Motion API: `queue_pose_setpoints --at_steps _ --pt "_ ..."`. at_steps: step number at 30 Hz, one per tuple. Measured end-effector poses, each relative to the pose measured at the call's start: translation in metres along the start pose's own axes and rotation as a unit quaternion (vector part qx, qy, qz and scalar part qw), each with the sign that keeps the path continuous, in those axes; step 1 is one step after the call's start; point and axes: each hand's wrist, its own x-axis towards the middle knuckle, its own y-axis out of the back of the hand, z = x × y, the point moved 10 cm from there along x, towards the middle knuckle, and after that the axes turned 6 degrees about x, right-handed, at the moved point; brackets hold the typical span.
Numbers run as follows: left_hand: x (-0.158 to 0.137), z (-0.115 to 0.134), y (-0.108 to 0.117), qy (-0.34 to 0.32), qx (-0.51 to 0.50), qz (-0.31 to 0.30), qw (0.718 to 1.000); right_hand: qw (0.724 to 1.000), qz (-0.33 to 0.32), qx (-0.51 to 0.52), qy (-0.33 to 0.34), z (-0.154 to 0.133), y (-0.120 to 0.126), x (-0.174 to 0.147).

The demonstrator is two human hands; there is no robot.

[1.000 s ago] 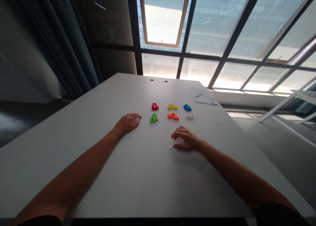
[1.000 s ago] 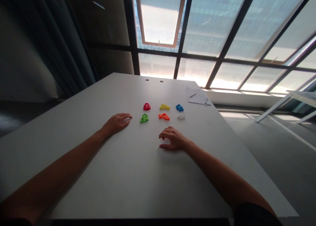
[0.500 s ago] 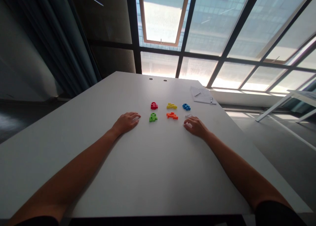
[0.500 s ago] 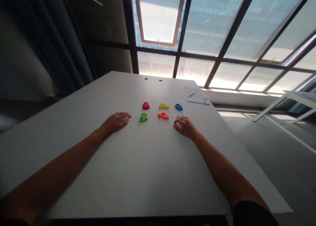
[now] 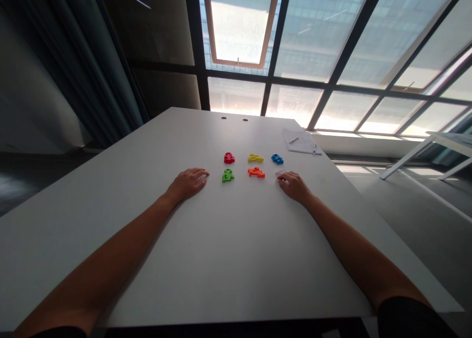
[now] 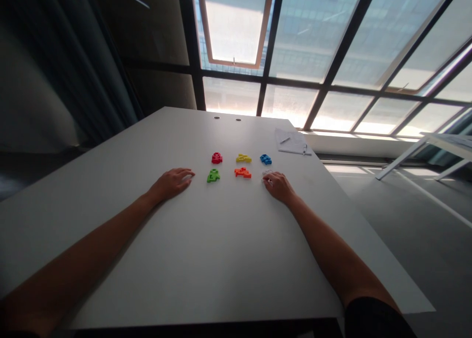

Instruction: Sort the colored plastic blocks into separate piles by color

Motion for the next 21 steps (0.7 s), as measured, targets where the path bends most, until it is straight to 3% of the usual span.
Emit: queue_pose_setpoints --at_steps 6,12,21 --pt "0.001 0.001 0.000 -0.003 0.001 0.001 1.000 0.995 0.090 -0.035 -0.041 0.006 0.025 -0.002" --pt "0.001 0.000 0.000 0.000 0.002 0.001 1.000 0.998 0.010 -0.042 0.039 -0.010 0.011 -0.002" --pt "0.001 0.001 0.000 0.000 0.002 0.003 1.000 0.994 0.063 -0.082 -0.040 0.014 0.018 -0.002"
